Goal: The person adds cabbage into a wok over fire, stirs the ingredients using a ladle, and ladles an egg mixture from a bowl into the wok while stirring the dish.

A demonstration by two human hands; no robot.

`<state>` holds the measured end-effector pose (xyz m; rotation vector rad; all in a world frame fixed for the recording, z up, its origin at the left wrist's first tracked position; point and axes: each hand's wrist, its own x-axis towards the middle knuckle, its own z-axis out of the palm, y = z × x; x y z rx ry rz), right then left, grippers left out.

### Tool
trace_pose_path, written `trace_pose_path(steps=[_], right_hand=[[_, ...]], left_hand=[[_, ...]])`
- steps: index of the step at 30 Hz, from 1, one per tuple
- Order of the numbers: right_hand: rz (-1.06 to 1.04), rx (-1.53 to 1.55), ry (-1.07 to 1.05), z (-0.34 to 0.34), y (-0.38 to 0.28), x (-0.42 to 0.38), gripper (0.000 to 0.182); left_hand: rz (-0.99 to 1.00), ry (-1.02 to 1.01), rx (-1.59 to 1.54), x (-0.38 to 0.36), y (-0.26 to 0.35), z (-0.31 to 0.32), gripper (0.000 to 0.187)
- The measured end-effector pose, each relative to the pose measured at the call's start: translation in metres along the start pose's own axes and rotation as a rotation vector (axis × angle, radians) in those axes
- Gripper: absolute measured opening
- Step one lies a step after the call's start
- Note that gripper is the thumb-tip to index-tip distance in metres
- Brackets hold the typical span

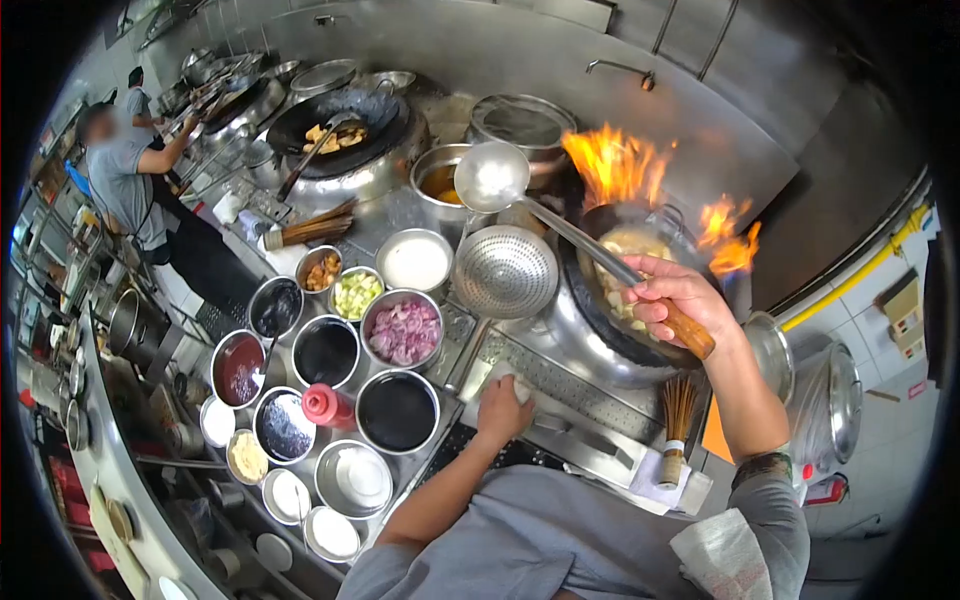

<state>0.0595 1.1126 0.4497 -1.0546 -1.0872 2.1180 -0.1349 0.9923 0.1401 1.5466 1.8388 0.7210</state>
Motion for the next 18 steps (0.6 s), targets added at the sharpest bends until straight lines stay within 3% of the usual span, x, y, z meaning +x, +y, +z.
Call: trace_pose_path(steps=[11, 12, 14, 17, 18], right_hand=[[-0.196, -0.820, 0.039, 0.013, 0.079, 0.031, 0.063], [-0.170, -1.117, 0.091, 0.008, 0.092, 0.036, 0.065], [-0.496, -1.267, 0.062, 0.005, 0.129, 0.051, 0.066], [-0.164, -1.215, 0.055, 0.020, 0.164, 0.076, 0.067], [-0.183, -1.174, 0.040, 0.017, 0.173, 0.079, 0.067]], left_hand=[[-0.011, -0.035, 0.012, 0.002, 0.003, -0.003, 0.064], [0.061, 0.025, 0.067, -0.003, 0.012, -0.013, 0.066], [0.207, 0.151, 0.174, -0.010, 0.031, -0.030, 0.070], [0.312, 0.260, 0.393, 0.015, 0.035, -0.060, 0.075], [0.241, 0.216, 0.494, 0.024, 0.040, -0.077, 0.075]])
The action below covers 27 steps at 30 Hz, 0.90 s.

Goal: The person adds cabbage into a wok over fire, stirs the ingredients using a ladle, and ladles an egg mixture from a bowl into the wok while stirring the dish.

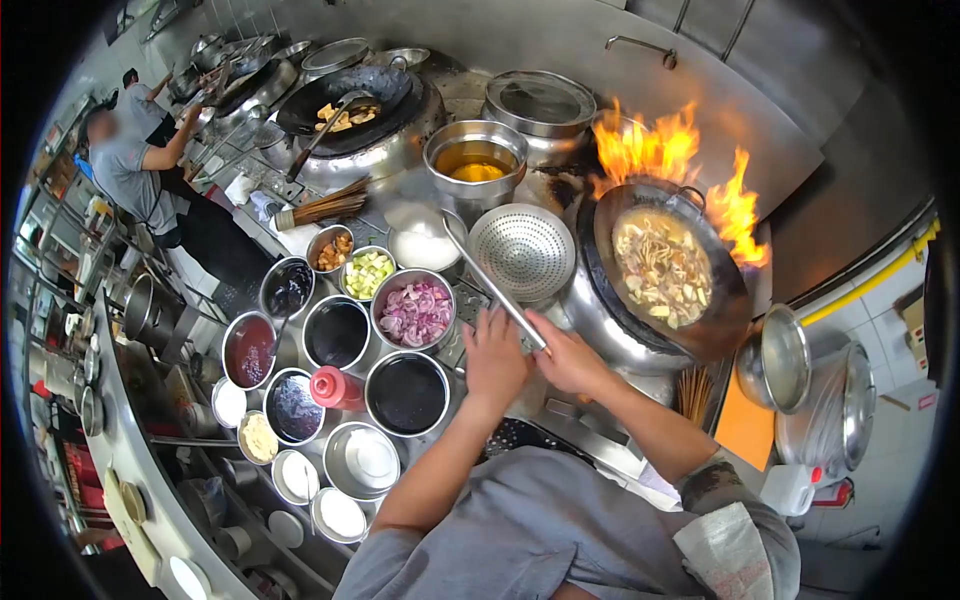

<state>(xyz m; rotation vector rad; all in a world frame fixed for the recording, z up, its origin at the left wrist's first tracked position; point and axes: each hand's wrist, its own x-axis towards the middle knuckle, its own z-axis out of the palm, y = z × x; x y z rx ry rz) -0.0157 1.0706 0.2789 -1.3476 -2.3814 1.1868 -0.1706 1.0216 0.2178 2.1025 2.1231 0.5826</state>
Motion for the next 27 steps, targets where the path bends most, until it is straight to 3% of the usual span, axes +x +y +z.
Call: trace_pose_path(steps=[8, 11, 14, 16, 18, 22, 23, 26, 27], right_hand=[[0.000, 0.123, 0.007, 0.002, 0.000, -0.008, 0.065], [-0.033, 0.175, 0.022, 0.019, 0.011, -0.005, 0.063], [0.174, 0.361, -0.160, -0.019, -0.007, -0.021, 0.062], [-0.031, 0.202, 0.000, 0.011, 0.018, -0.011, 0.064], [-0.066, 0.178, 0.069, 0.035, 0.023, 0.001, 0.065], [0.255, 0.484, -0.200, -0.008, -0.005, -0.018, 0.061], [0.221, 0.468, -0.174, -0.006, -0.004, -0.018, 0.062], [0.002, 0.193, 0.098, 0.030, 0.004, -0.006, 0.064], [-0.039, 0.225, 0.074, 0.033, 0.006, -0.003, 0.066]], left_hand=[[-0.152, -0.102, 0.126, 0.009, -0.030, -0.022, 0.074], [-0.075, -0.048, 0.021, -0.008, -0.016, -0.032, 0.071], [-0.026, -0.091, -0.129, -0.033, -0.001, -0.046, 0.068], [0.032, -0.092, -0.194, -0.046, 0.005, -0.033, 0.067], [0.038, -0.131, -0.267, -0.055, 0.008, -0.014, 0.067], [-0.069, -0.127, -0.433, -0.063, 0.010, 0.011, 0.072], [-0.099, -0.058, -0.461, -0.063, 0.011, 0.021, 0.062], [-0.044, -0.103, -0.496, -0.054, -0.003, 0.071, 0.070], [-0.036, -0.189, -0.451, -0.053, -0.003, 0.078, 0.070]])
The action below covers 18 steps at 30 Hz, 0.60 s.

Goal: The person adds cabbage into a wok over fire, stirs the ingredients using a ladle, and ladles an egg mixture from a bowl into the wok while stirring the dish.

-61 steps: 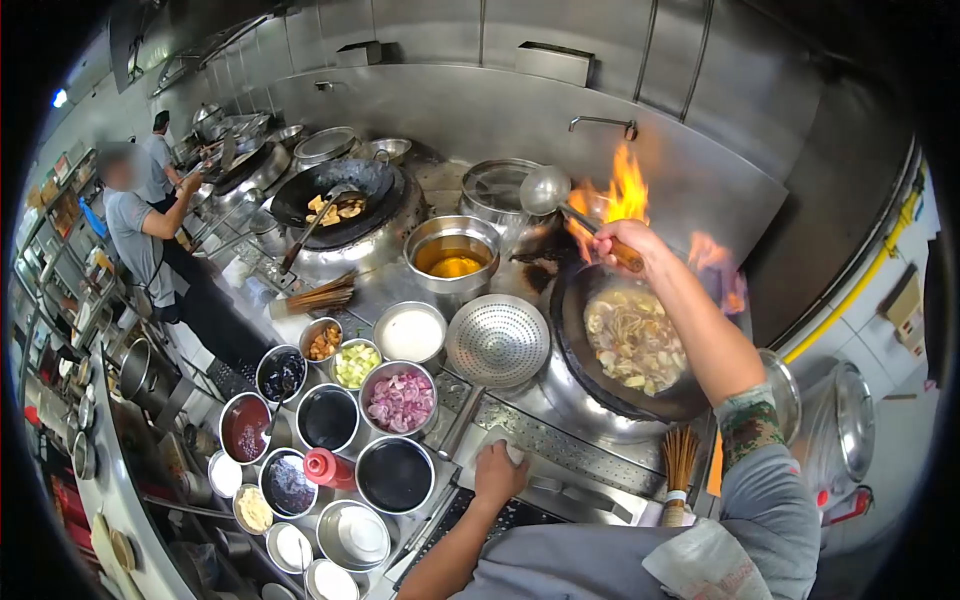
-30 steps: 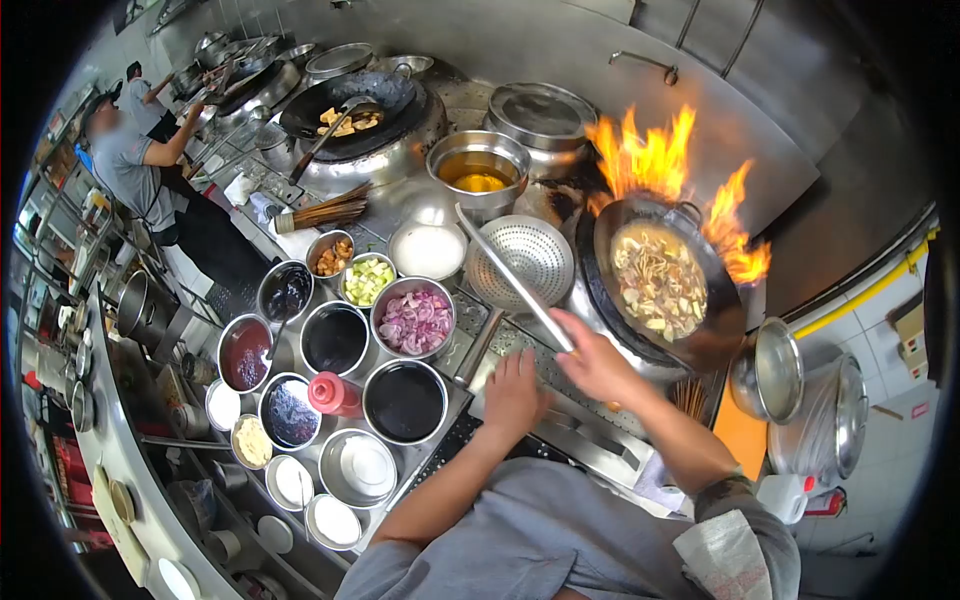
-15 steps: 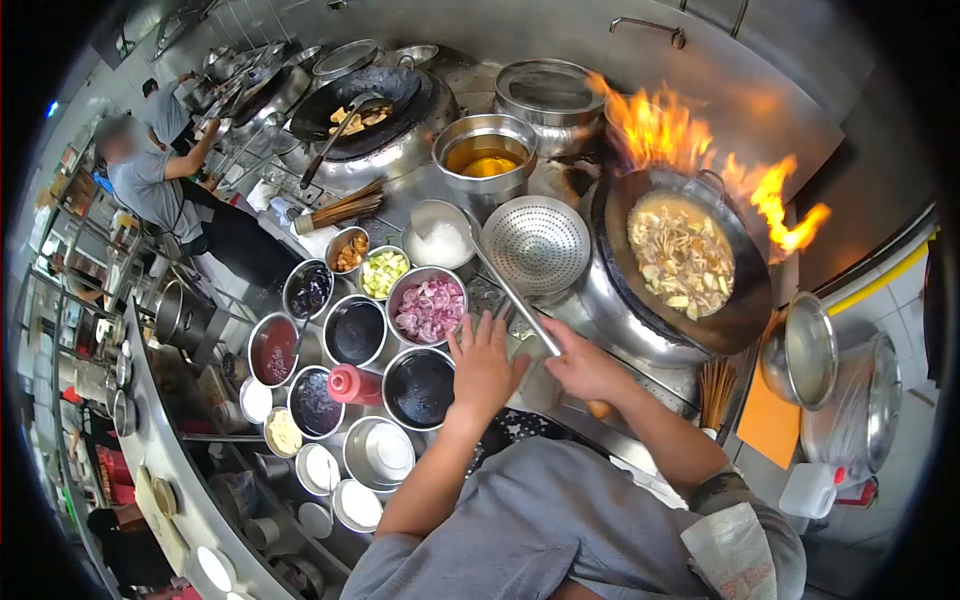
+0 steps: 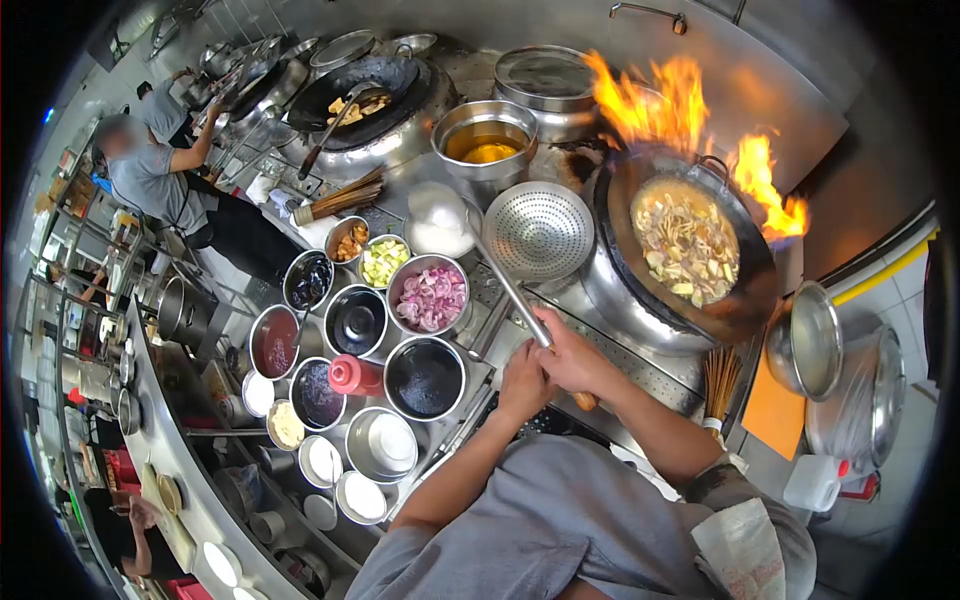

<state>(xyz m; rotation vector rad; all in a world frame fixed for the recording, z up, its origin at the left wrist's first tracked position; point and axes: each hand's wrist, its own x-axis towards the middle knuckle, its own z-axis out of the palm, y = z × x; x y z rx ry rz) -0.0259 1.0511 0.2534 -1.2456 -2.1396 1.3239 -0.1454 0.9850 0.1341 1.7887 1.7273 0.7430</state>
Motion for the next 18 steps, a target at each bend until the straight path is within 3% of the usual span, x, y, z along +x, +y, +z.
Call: trace_pose_path(steps=[3, 6, 8, 9, 12, 14, 17, 18], right_hand=[[0.162, 0.109, -0.162, -0.028, -0.012, -0.010, 0.065], [0.100, -0.049, -0.033, -0.015, -0.006, -0.010, 0.064], [0.164, -0.089, -0.013, 0.000, -0.002, -0.004, 0.061], [0.099, -0.076, 0.000, 0.005, 0.008, -0.004, 0.061], [-0.053, -0.041, 0.041, 0.003, 0.027, -0.012, 0.063], [-0.118, -0.009, 0.046, -0.009, 0.019, -0.015, 0.063], [0.378, -0.139, -0.191, -0.013, -0.036, -0.020, 0.063], [0.201, -0.117, -0.063, 0.021, 0.015, -0.015, 0.058]], left_hand=[[-0.073, 0.007, 0.006, 0.005, 0.002, 0.012, 0.069], [-0.045, 0.158, -0.001, 0.003, -0.001, 0.022, 0.062], [0.074, 0.052, 0.112, 0.002, -0.032, 0.039, 0.059], [0.155, -0.003, 0.164, 0.007, -0.041, 0.045, 0.058], [-0.001, -0.060, -0.032, 0.011, 0.000, 0.012, 0.050], [0.036, 0.006, 0.013, 0.010, -0.015, 0.028, 0.045], [0.061, -0.033, 0.075, 0.009, -0.022, 0.029, 0.043], [0.084, -0.072, 0.085, 0.009, -0.019, 0.023, 0.043]])
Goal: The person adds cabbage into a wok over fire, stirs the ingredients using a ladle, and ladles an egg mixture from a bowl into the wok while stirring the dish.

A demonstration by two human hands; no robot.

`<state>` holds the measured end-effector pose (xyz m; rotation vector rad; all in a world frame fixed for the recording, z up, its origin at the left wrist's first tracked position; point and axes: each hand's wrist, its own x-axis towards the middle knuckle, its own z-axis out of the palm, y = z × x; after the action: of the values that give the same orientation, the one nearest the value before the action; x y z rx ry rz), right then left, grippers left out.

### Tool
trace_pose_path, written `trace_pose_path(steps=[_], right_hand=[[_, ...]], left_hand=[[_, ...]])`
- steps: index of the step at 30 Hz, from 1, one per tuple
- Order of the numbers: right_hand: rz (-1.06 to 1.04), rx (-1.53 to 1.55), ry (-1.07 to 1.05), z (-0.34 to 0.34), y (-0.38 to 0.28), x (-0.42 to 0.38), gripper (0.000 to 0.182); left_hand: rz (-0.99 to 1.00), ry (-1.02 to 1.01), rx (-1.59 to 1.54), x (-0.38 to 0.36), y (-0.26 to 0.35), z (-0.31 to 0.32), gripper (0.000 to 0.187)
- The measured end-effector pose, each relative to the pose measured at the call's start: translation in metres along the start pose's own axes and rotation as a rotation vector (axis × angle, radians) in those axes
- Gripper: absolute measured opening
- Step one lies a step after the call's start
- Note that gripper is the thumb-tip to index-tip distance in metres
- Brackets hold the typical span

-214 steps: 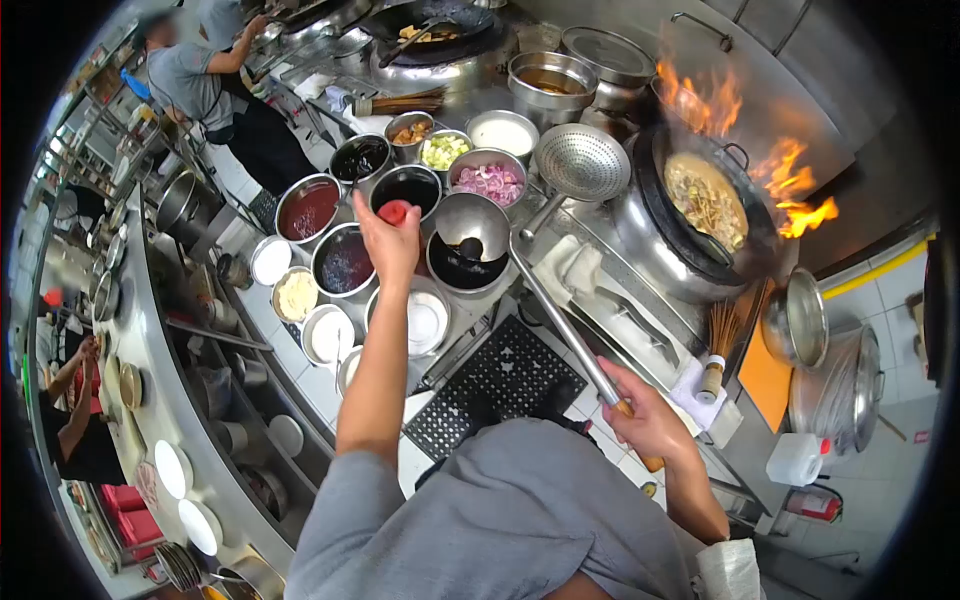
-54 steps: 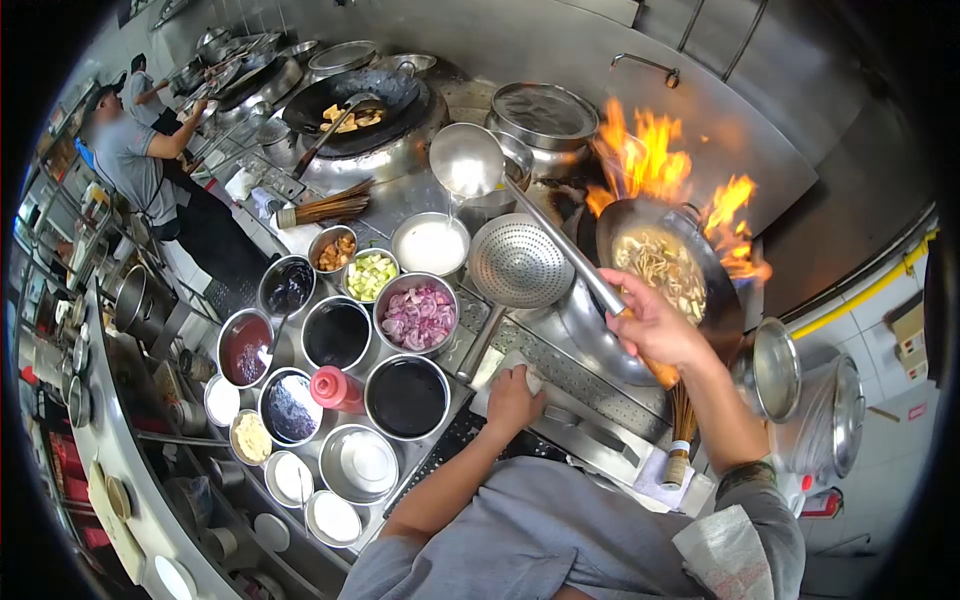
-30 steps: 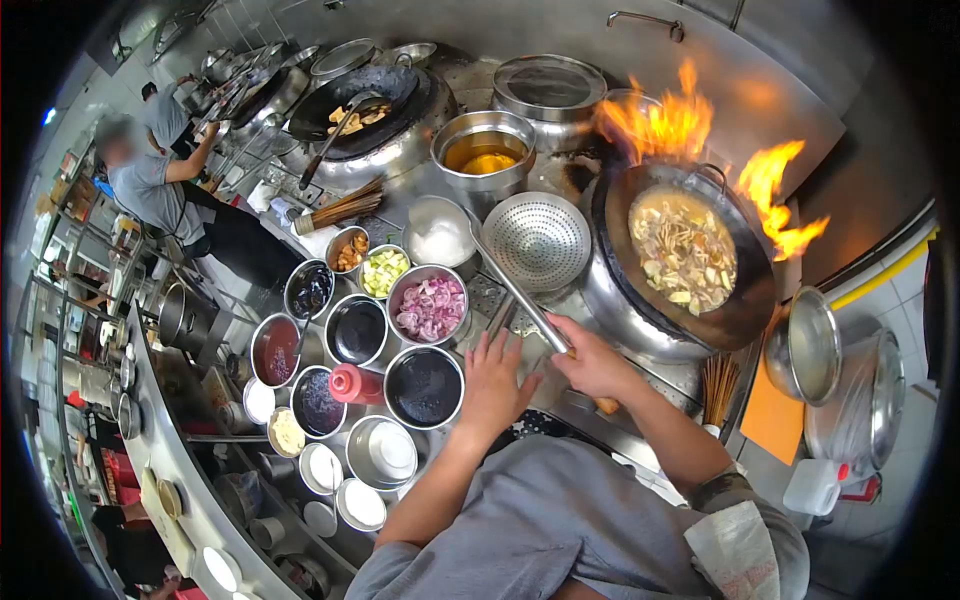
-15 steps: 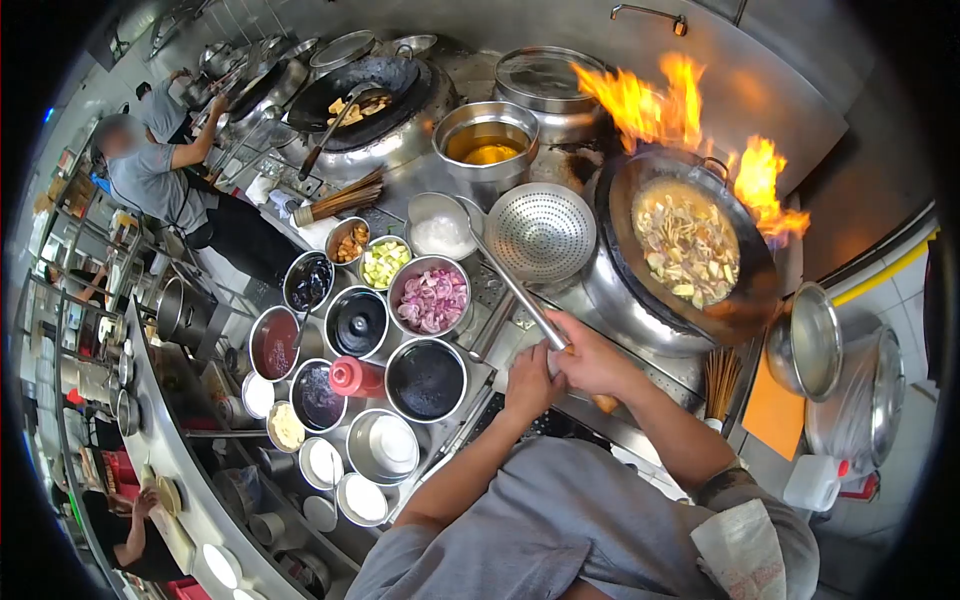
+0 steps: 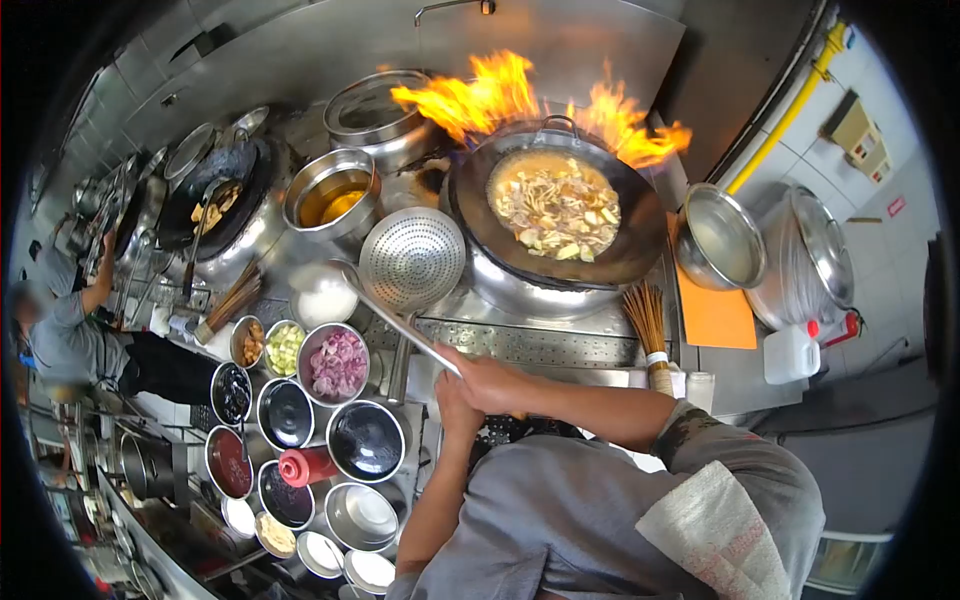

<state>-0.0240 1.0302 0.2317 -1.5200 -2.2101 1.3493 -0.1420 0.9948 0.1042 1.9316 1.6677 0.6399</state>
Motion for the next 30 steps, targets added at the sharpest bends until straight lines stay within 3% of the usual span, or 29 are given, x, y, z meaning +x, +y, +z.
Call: trace_pose_path(steps=[2, 4, 5, 6, 7, 12, 15, 16, 18, 19, 20, 21, 22, 25, 26, 27, 29, 30], right_hand=[[-0.146, 0.097, 0.075, -0.005, 0.001, -0.004, 0.056], [-0.255, 0.202, 0.114, -0.015, 0.002, -0.005, 0.053], [-0.159, 0.157, 0.090, -0.021, -0.008, -0.011, 0.054], [-0.064, 0.110, 0.064, -0.027, -0.026, -0.020, 0.054], [0.030, 0.065, 0.036, -0.029, -0.038, -0.023, 0.054], [-0.255, 0.181, 0.135, -0.007, -0.001, 0.001, 0.063], [-0.024, 0.029, 0.045, -0.030, -0.015, -0.021, 0.066], [-0.083, -0.025, 0.126, -0.017, 0.003, -0.019, 0.068], [-0.107, 0.001, 0.046, -0.017, 0.024, -0.009, 0.070], [-0.125, 0.021, 0.002, -0.018, 0.028, -0.009, 0.071], [-0.053, -0.015, -0.163, -0.036, 0.014, -0.018, 0.071], [-0.372, 0.077, 0.065, -0.033, 0.022, -0.015, 0.072], [-0.689, 0.166, 0.297, -0.022, 0.035, -0.008, 0.072], [-0.707, 0.541, 0.230, -0.010, 0.053, -0.013, 0.073], [-0.605, 0.390, 0.086, -0.015, 0.061, -0.015, 0.075], [-0.501, 0.237, -0.057, -0.020, 0.068, -0.016, 0.078], [-0.385, 0.179, -0.051, -0.012, 0.064, 0.004, 0.078], [-0.328, 0.155, -0.035, -0.007, 0.065, 0.013, 0.077]], left_hand=[[0.048, 0.030, -0.002, 0.000, 0.010, -0.012, 0.040], [-0.052, 0.014, -0.002, 0.002, 0.003, -0.002, 0.039], [-0.101, 0.005, -0.004, 0.003, 0.000, 0.003, 0.038], [0.036, 0.066, 0.042, 0.001, -0.003, 0.004, 0.041], [0.033, 0.026, 0.001, 0.000, -0.005, 0.005, 0.040], [0.030, 0.060, -0.067, 0.000, 0.001, -0.006, 0.041], [0.082, 0.091, -0.008, -0.009, 0.001, -0.021, 0.042], [0.080, 0.098, 0.029, -0.022, 0.023, -0.054, 0.040], [0.012, 0.012, -0.004, -0.036, 0.075, -0.123, 0.035], [-0.062, -0.081, -0.073, -0.037, 0.104, -0.152, 0.032], [0.028, 0.004, -0.099, -0.030, 0.135, -0.166, 0.026], [0.207, 0.034, -0.087, -0.015, 0.163, -0.171, 0.028], [0.389, 0.062, -0.075, 0.005, 0.191, -0.168, 0.031], [0.673, 0.219, -0.031, 0.065, 0.257, -0.115, 0.034], [0.716, 0.219, 0.010, 0.081, 0.266, -0.093, 0.033], [0.655, 0.142, 0.121, 0.089, 0.266, -0.072, 0.032], [0.525, -0.024, 0.349, 0.104, 0.263, -0.038, 0.029], [0.499, 0.008, 0.335, 0.104, 0.264, -0.030, 0.028]])
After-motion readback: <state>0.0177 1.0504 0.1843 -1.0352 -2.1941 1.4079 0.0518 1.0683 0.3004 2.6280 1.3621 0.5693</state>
